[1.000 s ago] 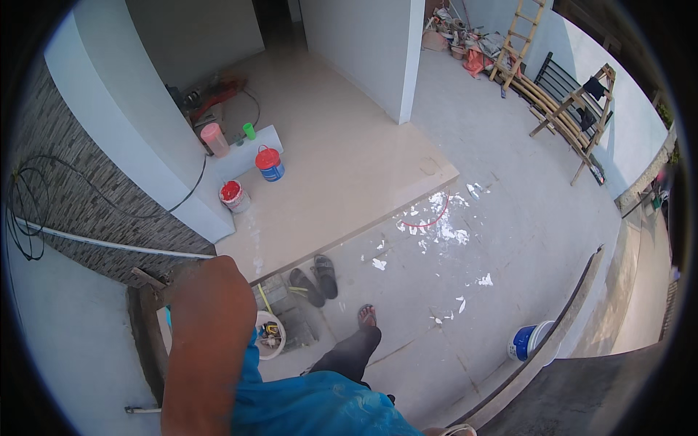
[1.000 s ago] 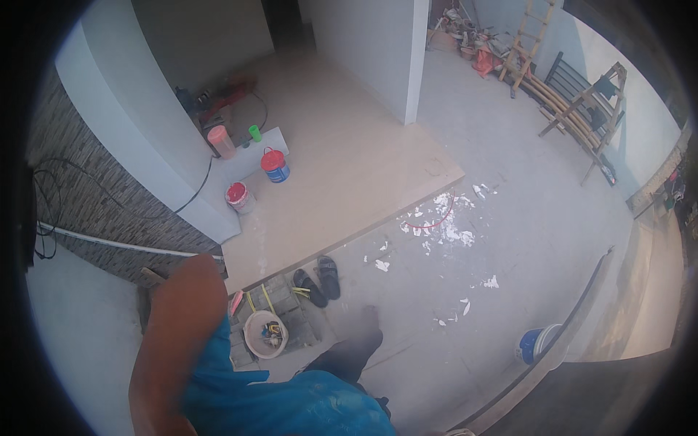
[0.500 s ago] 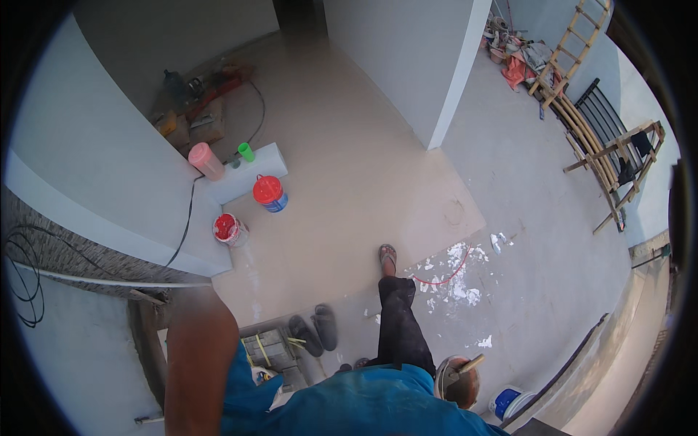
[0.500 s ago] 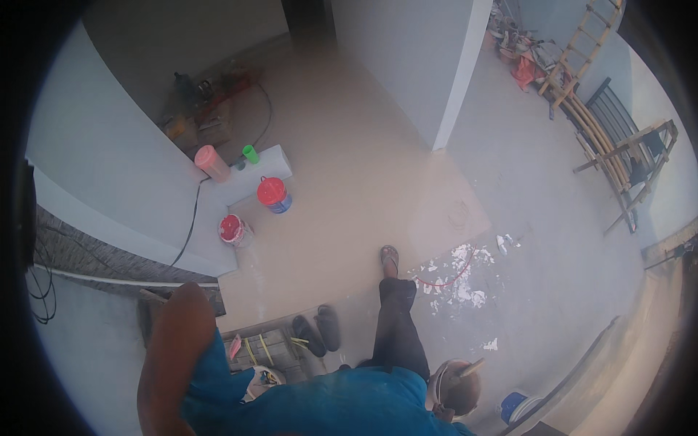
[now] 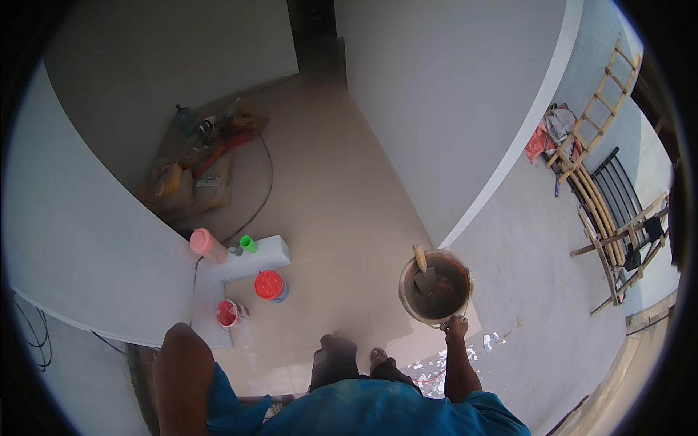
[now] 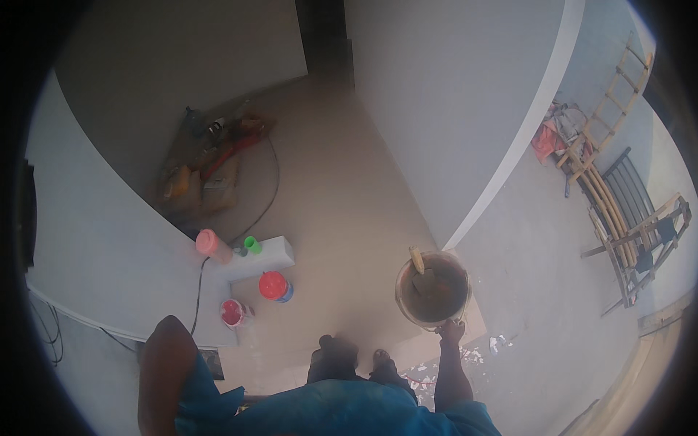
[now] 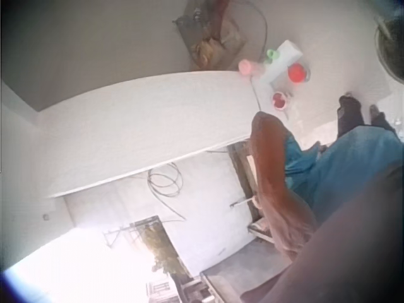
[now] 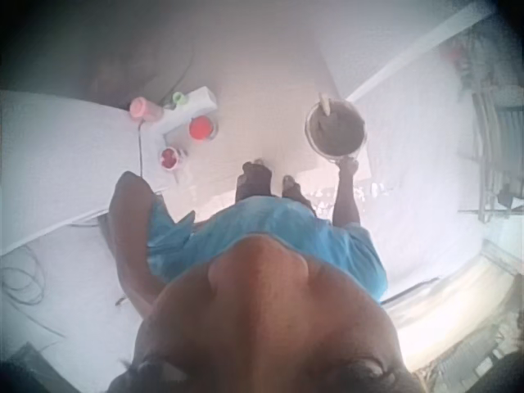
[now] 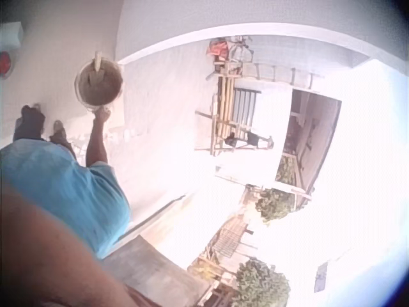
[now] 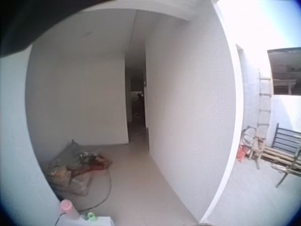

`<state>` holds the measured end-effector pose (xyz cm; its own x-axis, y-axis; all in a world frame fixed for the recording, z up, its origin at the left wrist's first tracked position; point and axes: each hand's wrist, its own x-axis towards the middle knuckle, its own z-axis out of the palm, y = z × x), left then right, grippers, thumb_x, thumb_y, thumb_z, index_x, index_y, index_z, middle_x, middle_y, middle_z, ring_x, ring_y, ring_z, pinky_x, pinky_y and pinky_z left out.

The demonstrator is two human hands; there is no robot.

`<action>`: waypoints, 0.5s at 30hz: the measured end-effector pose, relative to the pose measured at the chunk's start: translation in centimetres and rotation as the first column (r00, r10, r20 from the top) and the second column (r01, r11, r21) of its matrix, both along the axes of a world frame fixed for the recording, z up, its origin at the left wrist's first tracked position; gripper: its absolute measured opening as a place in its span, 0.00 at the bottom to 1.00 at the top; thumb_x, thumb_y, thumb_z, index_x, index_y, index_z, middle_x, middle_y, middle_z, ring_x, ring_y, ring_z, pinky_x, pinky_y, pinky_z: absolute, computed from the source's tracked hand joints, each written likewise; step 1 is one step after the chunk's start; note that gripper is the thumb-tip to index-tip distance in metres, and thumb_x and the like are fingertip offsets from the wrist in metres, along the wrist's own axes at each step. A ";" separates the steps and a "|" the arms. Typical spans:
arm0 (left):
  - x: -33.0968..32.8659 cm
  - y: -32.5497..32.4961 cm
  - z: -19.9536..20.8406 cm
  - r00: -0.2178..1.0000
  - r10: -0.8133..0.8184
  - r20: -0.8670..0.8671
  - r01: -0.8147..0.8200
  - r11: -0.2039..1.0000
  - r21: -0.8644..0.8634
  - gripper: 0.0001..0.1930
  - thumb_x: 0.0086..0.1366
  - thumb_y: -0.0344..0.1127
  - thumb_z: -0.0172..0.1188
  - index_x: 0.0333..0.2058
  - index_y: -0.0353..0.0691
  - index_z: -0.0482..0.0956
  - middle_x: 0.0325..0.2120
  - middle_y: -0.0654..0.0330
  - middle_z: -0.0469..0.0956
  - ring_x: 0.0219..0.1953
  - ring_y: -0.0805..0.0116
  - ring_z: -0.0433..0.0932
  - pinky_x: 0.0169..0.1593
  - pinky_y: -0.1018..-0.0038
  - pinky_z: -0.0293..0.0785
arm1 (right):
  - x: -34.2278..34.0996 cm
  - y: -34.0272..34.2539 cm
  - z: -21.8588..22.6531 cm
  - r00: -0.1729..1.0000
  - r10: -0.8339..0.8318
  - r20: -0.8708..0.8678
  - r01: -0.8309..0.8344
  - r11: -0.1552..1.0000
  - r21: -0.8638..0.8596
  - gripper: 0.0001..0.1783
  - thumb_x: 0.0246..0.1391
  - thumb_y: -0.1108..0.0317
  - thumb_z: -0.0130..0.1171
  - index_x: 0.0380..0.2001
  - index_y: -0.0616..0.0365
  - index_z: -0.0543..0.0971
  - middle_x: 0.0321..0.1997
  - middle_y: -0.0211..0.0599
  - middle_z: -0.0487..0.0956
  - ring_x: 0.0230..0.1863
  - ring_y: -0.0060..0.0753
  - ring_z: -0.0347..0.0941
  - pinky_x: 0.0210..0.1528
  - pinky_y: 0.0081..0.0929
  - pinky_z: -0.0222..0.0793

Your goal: The person scoops wet cement from a bucket using a trowel and applies it to a curved rooftop surface. They use a large flat trowel to spread and smooth the cement across the roof, repeatedly adding more material and leveling the surface.

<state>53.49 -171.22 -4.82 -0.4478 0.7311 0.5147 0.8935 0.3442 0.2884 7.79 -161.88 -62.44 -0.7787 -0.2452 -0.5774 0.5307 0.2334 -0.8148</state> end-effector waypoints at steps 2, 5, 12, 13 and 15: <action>1.1 -7.0 0.6 0.999 -0.048 0.015 0.049 0.994 -0.094 0.25 0.73 0.43 0.47 0.66 0.42 0.67 0.53 0.51 0.78 0.57 0.52 0.75 0.61 0.50 0.67 | -0.2 -9.6 2.6 0.997 0.025 -0.067 -0.029 0.998 -0.062 0.18 0.53 0.73 0.56 0.47 0.63 0.67 0.41 0.46 0.74 0.36 0.42 0.77 0.37 0.44 0.81; 2.2 -17.1 -4.2 0.963 0.231 -0.137 -0.207 0.964 0.168 0.25 0.71 0.43 0.51 0.65 0.44 0.66 0.49 0.52 0.80 0.50 0.58 0.76 0.56 0.55 0.69 | -0.7 -20.9 4.3 0.987 0.158 0.024 -0.144 0.945 -0.293 0.21 0.55 0.75 0.50 0.53 0.71 0.66 0.49 0.51 0.74 0.43 0.49 0.78 0.40 0.48 0.82; -3.2 -38.5 -30.8 0.092 0.295 0.951 -0.738 -0.621 0.264 0.31 0.67 0.47 0.65 0.60 0.32 0.67 0.49 0.54 0.77 0.55 0.62 0.76 0.55 0.67 0.73 | 8.3 -39.9 14.3 0.935 0.355 0.031 -0.320 0.875 -0.364 0.28 0.56 0.77 0.44 0.61 0.74 0.63 0.58 0.58 0.72 0.55 0.62 0.76 0.53 0.57 0.79; -4.2 -40.8 -34.9 0.048 0.133 0.990 -0.729 -0.673 0.126 0.35 0.66 0.49 0.66 0.62 0.32 0.63 0.53 0.52 0.74 0.57 0.59 0.74 0.57 0.65 0.73 | 9.0 -42.3 15.1 0.911 0.412 0.004 -0.380 0.845 -0.377 0.28 0.55 0.77 0.45 0.61 0.74 0.63 0.58 0.58 0.72 0.55 0.61 0.76 0.54 0.56 0.79; -6.3 -44.1 -39.1 -0.006 -0.102 0.995 -0.712 -0.698 -0.076 0.42 0.63 0.52 0.68 0.64 0.32 0.58 0.59 0.49 0.69 0.60 0.55 0.72 0.60 0.61 0.73 | 9.8 -47.0 15.9 0.856 0.517 -0.009 -0.476 0.781 -0.405 0.22 0.61 0.73 0.49 0.56 0.72 0.66 0.53 0.57 0.74 0.51 0.56 0.79 0.50 0.51 0.81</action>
